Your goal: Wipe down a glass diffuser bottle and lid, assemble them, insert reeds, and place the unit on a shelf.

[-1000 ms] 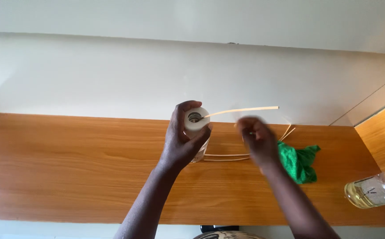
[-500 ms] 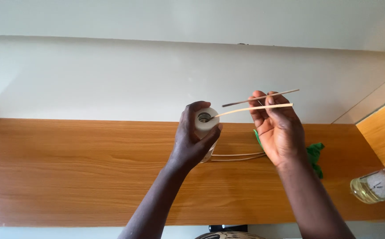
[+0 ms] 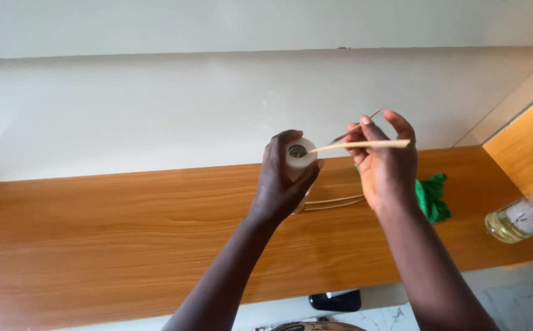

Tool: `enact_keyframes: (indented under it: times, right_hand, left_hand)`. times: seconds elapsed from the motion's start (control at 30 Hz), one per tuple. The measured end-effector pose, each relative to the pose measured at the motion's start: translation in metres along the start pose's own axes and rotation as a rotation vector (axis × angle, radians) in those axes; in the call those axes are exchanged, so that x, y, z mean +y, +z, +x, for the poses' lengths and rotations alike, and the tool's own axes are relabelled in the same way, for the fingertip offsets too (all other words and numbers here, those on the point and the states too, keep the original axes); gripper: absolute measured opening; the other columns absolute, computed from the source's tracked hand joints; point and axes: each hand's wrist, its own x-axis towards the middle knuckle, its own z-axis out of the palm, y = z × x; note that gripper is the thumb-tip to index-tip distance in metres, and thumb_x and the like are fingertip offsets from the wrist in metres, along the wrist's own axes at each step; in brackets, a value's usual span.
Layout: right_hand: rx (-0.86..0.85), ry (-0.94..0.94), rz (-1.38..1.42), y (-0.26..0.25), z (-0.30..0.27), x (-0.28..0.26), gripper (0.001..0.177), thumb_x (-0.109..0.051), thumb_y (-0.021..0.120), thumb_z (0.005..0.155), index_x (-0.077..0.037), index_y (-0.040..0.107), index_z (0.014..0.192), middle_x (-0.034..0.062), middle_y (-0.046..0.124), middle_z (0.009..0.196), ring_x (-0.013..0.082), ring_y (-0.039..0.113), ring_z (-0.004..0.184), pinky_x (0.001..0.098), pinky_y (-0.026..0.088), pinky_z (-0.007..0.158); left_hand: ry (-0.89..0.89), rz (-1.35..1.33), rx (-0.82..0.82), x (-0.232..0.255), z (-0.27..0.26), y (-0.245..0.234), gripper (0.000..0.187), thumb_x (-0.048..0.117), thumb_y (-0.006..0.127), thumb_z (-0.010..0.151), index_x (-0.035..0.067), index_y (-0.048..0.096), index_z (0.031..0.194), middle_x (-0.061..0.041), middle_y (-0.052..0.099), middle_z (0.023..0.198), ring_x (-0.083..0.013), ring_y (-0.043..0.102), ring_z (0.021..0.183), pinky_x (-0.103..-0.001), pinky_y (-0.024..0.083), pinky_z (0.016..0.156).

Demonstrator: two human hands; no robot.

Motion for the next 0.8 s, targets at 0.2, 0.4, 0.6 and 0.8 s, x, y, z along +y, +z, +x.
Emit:
enact_keyframes:
  times: [0.2, 0.4, 0.6, 0.8]
  right_hand:
    - [-0.122, 0.216, 0.257, 0.003, -0.002, -0.009, 0.021, -0.006, 0.064, 0.1, 0.003, 0.062, 0.119, 0.0173, 0.07, 0.105, 0.0239, 0.073, 0.095, 0.0338, 0.063, 0.089]
    - [-0.122, 0.258, 0.162, 0.025, -0.019, -0.003, 0.02, -0.016, 0.067, 0.098, -0.002, 0.065, 0.112, 0.0116, 0.075, 0.102, 0.0205, 0.073, 0.099, 0.0312, 0.061, 0.092]
    - [-0.197, 0.089, -0.125, 0.028, -0.024, 0.007, 0.029, -0.029, 0.07, 0.099, -0.004, 0.067, 0.115, 0.007, 0.07, 0.092, 0.0158, 0.065, 0.082, 0.029, 0.052, 0.074]
    - [-0.165, -0.122, -0.14, 0.038, -0.032, 0.0, 0.025, -0.029, 0.063, 0.105, -0.006, 0.064, 0.116, 0.0079, 0.07, 0.091, 0.0149, 0.063, 0.079, 0.0283, 0.051, 0.072]
  left_hand:
    - [0.129, 0.082, 0.011, -0.011, 0.001, -0.002, 0.063, 0.027, 0.078, 0.09, 0.001, 0.046, 0.138, -0.02, 0.056, 0.132, -0.0337, 0.054, 0.127, -0.045, 0.053, 0.101]
    - [0.24, 0.082, 0.044, -0.022, 0.0, -0.002, 0.064, 0.026, 0.078, 0.092, -0.001, 0.045, 0.139, -0.021, 0.054, 0.135, -0.0356, 0.052, 0.13, -0.045, 0.051, 0.105]
    - [0.161, 0.09, -0.013, -0.014, -0.001, -0.007, 0.065, 0.023, 0.077, 0.091, -0.001, 0.044, 0.141, -0.018, 0.055, 0.127, -0.0323, 0.053, 0.12, -0.045, 0.051, 0.1]
    - [0.188, 0.055, -0.004, -0.014, -0.001, -0.005, 0.065, 0.025, 0.079, 0.092, -0.001, 0.044, 0.14, -0.018, 0.054, 0.13, -0.0311, 0.054, 0.12, -0.043, 0.052, 0.1]
